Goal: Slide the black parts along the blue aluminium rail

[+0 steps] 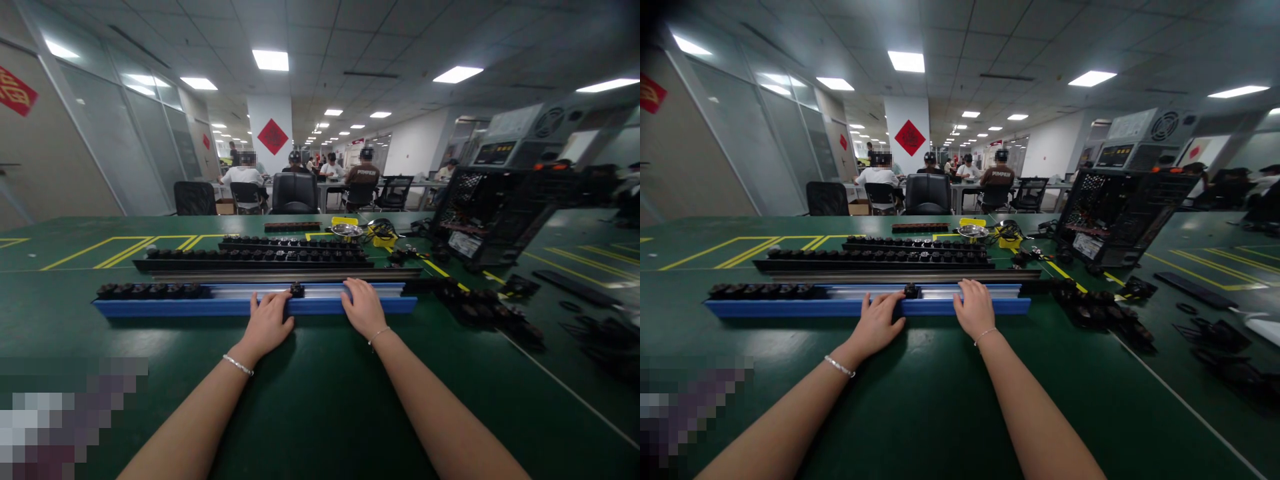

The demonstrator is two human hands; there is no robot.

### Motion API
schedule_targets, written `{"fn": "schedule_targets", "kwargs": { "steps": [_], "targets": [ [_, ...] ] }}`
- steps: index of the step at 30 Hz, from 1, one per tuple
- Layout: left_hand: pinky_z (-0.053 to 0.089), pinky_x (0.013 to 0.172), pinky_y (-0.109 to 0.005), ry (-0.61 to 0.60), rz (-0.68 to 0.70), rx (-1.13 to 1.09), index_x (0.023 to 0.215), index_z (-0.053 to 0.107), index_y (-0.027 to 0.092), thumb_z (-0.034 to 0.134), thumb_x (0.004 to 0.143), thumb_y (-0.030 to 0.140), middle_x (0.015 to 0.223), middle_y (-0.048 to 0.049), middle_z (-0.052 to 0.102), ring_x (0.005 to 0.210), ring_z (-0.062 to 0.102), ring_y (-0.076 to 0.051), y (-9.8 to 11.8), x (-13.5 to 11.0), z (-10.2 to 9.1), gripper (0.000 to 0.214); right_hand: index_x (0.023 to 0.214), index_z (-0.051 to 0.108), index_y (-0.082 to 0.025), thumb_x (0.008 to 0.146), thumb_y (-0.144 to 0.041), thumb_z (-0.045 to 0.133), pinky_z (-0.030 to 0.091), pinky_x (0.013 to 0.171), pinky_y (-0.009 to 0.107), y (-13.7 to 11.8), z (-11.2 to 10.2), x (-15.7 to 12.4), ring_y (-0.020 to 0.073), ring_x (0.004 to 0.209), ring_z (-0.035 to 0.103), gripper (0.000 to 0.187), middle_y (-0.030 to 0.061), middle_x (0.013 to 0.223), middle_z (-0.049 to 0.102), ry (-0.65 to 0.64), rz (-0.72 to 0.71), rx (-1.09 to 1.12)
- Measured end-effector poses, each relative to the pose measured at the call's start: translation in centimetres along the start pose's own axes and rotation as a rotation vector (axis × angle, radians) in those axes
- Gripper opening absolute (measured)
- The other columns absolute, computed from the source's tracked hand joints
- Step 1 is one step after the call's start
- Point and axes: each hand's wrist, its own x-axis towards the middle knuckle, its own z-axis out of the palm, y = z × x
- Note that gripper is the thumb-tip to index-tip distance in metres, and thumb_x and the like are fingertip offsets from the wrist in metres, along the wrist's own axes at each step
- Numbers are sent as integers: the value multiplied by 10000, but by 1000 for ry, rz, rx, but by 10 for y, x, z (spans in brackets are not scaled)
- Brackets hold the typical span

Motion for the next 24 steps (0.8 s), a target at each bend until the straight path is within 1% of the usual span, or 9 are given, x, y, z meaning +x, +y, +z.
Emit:
{"fn": "schedule_targets", "kwargs": {
  "steps": [3,5,10,17,24],
  "targets": [
    [74,1082,-623,3,-3,-4,1245,462,230,487,779,281,1265,-81,579,1173,475,-277,1,0,0,469,1182,588,-121,869,-322,409,301,1050,376,-24,5,9,224,1211,446,413,109,1253,580,-63,46,74],
    [65,1078,-630,0,-5,-2,1249,459,236,490,774,271,1261,-76,583,1164,481,-276,1,0,0,477,1200,577,-143,869,-334,411,279,1062,383,-39,8,13,226,1238,423,417,88,1284,561,-109,70,109],
    [56,1068,-646,-18,-5,22,1260,451,257,510,759,269,1267,-64,583,1147,491,-285,2,1,1,505,1230,551,-181,869,-363,428,256,1064,395,-63,16,18,223,1251,418,423,77,1304,548,-187,144,175],
    [62,1055,-665,-11,5,25,1255,454,274,514,747,261,1243,-46,599,1109,507,-281,3,2,1,512,1231,546,-212,844,-426,462,178,1078,483,-80,19,20,238,1263,400,451,87,1298,552,-244,198,148],
    [44,1056,-669,-12,-16,21,1212,488,266,508,756,260,1282,-57,570,1159,481,-287,5,3,-1,457,1188,561,-284,842,-439,469,149,1075,508,-85,22,17,228,1272,374,390,23,1313,542,-258,177,121]
  ]
}}
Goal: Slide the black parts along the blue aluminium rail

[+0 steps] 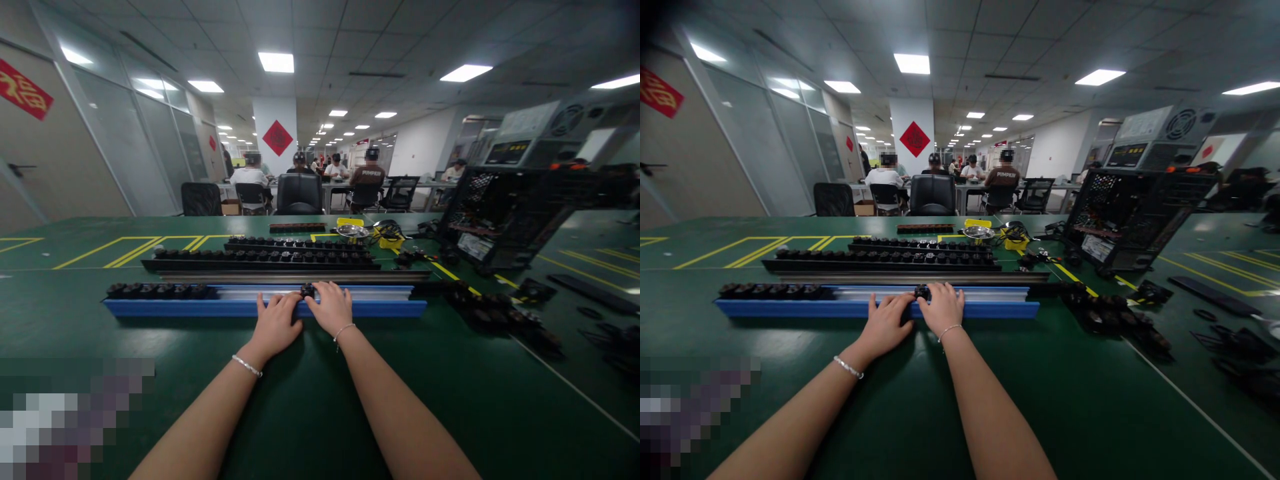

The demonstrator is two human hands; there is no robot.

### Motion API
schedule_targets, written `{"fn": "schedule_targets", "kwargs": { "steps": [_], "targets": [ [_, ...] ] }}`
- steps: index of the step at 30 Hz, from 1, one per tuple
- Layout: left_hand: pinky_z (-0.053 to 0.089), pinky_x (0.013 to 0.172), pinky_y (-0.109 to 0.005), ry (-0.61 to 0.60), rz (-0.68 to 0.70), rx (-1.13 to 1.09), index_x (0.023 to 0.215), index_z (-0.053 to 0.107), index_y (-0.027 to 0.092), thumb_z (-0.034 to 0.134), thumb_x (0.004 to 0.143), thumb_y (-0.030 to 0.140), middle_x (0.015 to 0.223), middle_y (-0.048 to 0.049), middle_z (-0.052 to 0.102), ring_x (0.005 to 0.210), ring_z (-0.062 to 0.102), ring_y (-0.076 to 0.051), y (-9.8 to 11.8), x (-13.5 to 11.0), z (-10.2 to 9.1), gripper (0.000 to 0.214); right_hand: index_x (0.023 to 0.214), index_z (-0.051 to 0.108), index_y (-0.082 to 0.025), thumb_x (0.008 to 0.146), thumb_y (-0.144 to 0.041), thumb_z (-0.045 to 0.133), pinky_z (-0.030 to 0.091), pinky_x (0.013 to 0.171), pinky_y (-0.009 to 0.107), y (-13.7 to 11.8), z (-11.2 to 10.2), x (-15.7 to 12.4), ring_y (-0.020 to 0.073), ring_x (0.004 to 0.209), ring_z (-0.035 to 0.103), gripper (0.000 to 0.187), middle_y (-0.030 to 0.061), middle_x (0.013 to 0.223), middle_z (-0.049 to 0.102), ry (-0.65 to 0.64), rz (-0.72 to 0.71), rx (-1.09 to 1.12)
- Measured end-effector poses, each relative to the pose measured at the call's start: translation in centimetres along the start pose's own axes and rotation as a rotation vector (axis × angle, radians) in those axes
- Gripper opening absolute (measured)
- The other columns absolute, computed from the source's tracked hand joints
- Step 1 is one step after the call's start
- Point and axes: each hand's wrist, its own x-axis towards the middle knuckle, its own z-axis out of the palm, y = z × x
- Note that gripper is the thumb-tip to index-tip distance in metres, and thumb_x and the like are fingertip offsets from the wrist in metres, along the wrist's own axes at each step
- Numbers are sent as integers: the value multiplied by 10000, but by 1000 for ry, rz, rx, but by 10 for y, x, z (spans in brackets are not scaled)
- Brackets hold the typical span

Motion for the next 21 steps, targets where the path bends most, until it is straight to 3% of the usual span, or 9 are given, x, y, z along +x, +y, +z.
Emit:
{"fn": "schedule_targets", "kwargs": {
  "steps": [21],
  "targets": [
    [-54,1068,-638,-31,51,-50,1237,448,250,492,694,178,1180,-58,623,1169,468,-264,0,1,0,549,1119,601,-254,845,-472,474,175,1058,460,-2,7,1,234,1238,414,372,49,1239,596,87,52,23]
  ]
}}
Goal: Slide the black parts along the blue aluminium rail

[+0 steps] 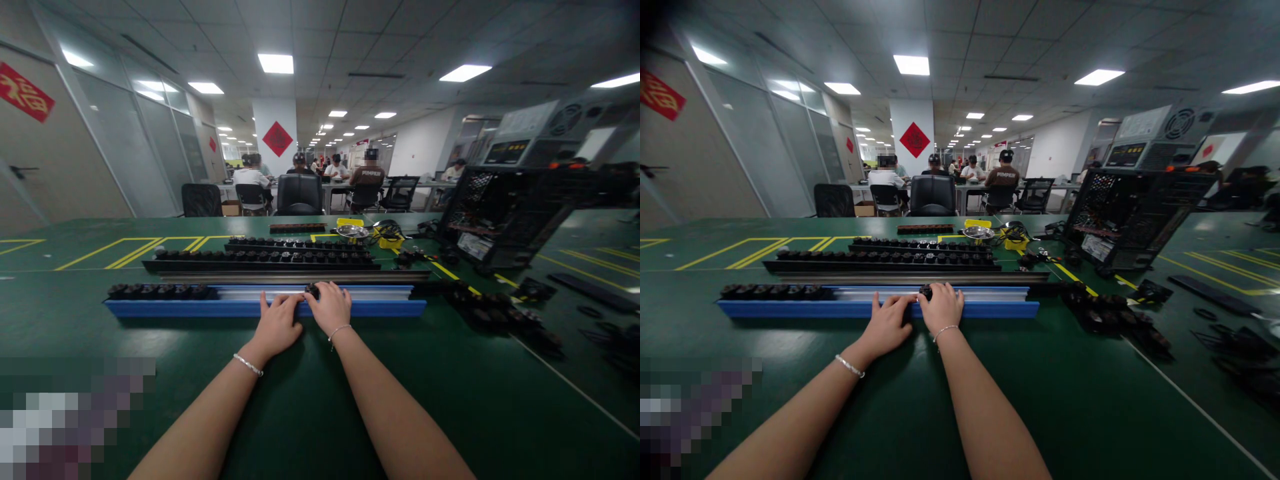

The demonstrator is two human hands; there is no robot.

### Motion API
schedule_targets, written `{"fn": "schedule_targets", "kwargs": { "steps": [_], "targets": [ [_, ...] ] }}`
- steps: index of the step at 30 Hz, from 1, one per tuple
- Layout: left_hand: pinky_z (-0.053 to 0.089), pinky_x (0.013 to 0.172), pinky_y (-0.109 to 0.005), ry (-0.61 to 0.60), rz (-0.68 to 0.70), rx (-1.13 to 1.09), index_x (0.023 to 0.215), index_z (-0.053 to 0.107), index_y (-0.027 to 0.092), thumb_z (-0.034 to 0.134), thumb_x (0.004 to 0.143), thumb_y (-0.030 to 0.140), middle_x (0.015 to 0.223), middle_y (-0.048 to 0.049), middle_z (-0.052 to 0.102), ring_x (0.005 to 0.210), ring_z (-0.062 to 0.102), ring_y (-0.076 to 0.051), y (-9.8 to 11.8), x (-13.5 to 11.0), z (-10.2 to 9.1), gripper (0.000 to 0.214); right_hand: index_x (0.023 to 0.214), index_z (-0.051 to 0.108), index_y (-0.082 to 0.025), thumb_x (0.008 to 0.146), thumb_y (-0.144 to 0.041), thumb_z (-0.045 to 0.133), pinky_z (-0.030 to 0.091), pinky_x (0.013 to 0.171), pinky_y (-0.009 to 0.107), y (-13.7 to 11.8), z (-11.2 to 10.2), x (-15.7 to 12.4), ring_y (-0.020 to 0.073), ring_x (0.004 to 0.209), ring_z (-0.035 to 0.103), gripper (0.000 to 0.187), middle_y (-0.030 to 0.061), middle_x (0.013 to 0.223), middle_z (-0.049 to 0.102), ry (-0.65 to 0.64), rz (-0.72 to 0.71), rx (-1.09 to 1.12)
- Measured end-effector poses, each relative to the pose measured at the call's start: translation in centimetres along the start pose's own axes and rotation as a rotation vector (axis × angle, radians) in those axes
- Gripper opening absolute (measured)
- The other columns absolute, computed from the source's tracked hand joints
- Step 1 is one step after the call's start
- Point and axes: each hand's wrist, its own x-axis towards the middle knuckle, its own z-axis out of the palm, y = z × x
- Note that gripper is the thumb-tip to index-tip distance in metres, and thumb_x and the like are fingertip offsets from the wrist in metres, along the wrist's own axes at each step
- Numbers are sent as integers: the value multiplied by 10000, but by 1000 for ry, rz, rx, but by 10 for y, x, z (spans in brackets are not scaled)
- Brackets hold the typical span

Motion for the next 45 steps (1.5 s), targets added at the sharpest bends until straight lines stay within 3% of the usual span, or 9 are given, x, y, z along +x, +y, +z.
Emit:
{"fn": "schedule_targets", "kwargs": {
  "steps": [7,17,25,29,45],
  "targets": [
    [-38,1096,-608,6,23,21,1216,459,248,494,694,188,1171,-59,622,1182,469,-268,1,0,0,527,1133,594,-252,861,-447,450,184,1050,455,-3,-1,0,238,1241,417,364,60,1245,594,-1,3,-27],
    [21,1119,-561,34,66,31,1225,452,222,479,705,183,1340,-66,513,1302,351,-253,-3,-4,5,522,1181,562,-196,877,-375,435,174,1066,456,0,1,-2,238,1266,403,375,90,1276,571,9,-5,-17],
    [111,1122,-517,76,50,40,1126,506,236,484,727,193,1235,-61,575,1231,435,-236,-2,-3,2,402,1198,557,-161,879,-345,430,173,1074,445,1,1,-2,243,1273,396,390,101,1307,545,12,-8,-16],
    [138,1114,-521,89,60,35,1117,507,236,500,721,189,1210,-58,581,1190,468,-238,-3,-3,2,399,1196,566,-123,879,-345,429,240,1047,404,2,1,0,247,1272,397,410,121,1315,534,16,-6,-33],
    [116,1115,-514,77,71,10,1131,495,250,504,734,181,1200,-41,593,1177,478,-228,-6,-3,3,404,1159,597,-83,865,-304,458,313,1015,342,13,2,3,237,1212,462,393,141,1250,582,76,-40,-46]
  ]
}}
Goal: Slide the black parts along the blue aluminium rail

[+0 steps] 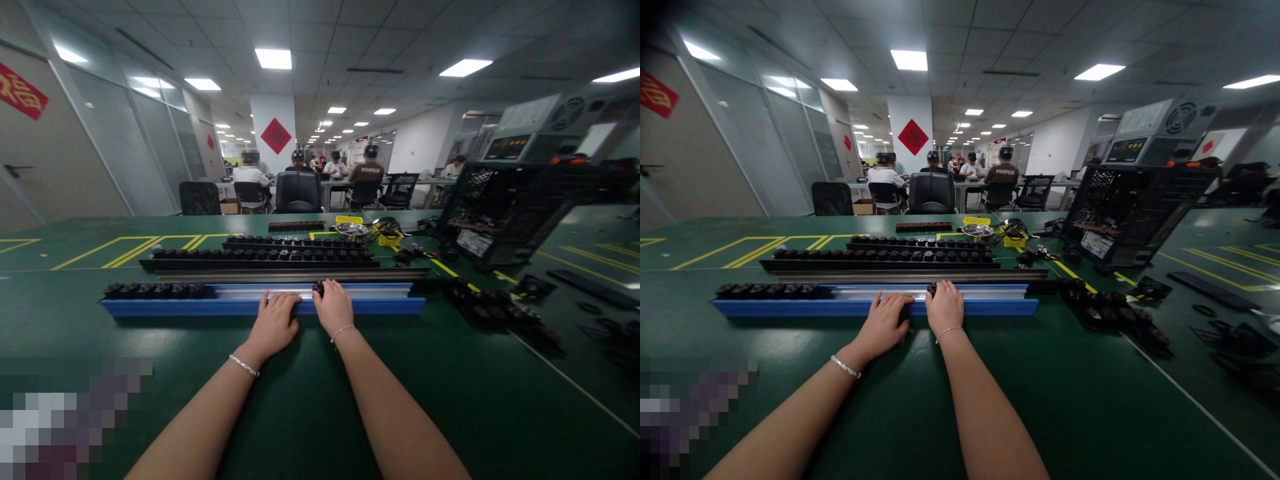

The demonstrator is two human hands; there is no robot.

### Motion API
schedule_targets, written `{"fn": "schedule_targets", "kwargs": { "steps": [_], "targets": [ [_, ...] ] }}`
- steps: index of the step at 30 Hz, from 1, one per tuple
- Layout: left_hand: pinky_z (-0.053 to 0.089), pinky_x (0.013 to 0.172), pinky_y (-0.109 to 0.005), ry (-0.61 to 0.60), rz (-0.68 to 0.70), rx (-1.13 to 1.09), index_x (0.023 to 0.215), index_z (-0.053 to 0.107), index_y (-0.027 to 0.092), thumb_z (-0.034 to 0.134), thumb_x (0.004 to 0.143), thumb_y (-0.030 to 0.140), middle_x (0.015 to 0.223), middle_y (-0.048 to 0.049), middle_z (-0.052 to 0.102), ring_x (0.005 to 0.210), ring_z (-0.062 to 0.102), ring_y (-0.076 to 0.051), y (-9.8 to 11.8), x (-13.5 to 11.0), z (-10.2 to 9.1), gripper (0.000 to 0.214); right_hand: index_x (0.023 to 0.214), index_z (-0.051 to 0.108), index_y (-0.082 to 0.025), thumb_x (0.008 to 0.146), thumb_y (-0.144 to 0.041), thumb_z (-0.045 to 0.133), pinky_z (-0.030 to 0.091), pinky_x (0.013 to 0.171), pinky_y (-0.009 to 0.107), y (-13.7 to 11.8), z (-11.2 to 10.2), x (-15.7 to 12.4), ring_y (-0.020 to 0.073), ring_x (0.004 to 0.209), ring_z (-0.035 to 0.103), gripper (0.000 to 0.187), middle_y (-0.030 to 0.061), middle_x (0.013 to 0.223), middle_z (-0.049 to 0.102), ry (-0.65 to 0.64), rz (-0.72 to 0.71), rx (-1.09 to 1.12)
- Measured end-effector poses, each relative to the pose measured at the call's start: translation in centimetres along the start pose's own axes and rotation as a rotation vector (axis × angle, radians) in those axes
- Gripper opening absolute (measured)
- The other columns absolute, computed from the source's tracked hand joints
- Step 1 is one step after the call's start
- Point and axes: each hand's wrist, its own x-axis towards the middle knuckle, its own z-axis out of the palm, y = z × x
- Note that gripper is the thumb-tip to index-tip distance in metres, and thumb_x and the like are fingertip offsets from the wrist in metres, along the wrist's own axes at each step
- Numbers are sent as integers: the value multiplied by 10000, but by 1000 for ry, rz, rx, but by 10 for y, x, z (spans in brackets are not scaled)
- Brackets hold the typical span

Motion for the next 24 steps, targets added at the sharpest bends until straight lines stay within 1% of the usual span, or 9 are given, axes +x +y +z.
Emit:
{"fn": "schedule_targets", "kwargs": {
  "steps": [4,14,20,24],
  "targets": [
    [121,1116,-512,-1,4,-2,1135,497,250,501,734,180,1203,-43,593,1178,480,-228,0,0,-1,407,1149,602,-82,868,-310,450,295,1026,355,1,-2,-1,241,1202,469,393,142,1241,588,5,6,-10],
    [133,1114,-522,-9,-2,-2,1140,501,257,500,731,180,1206,-41,595,1178,485,-230,-1,0,0,416,1152,602,-119,869,-333,435,174,1080,443,4,-3,-4,261,1239,427,392,116,1259,582,34,62,-13],
    [128,1116,-518,2,-4,-6,1137,502,256,495,737,181,1207,-40,596,1180,485,-227,-1,0,0,407,1156,601,-121,872,-334,412,158,1085,439,7,-4,-4,263,1241,423,402,108,1259,582,45,70,-16],
    [125,1117,-516,-8,-6,-13,1139,499,258,486,742,183,1211,-38,595,1184,481,-225,-1,0,0,405,1153,598,-94,862,-318,421,189,1076,415,10,-3,-3,257,1229,438,408,130,1250,584,58,64,-16]
  ]
}}
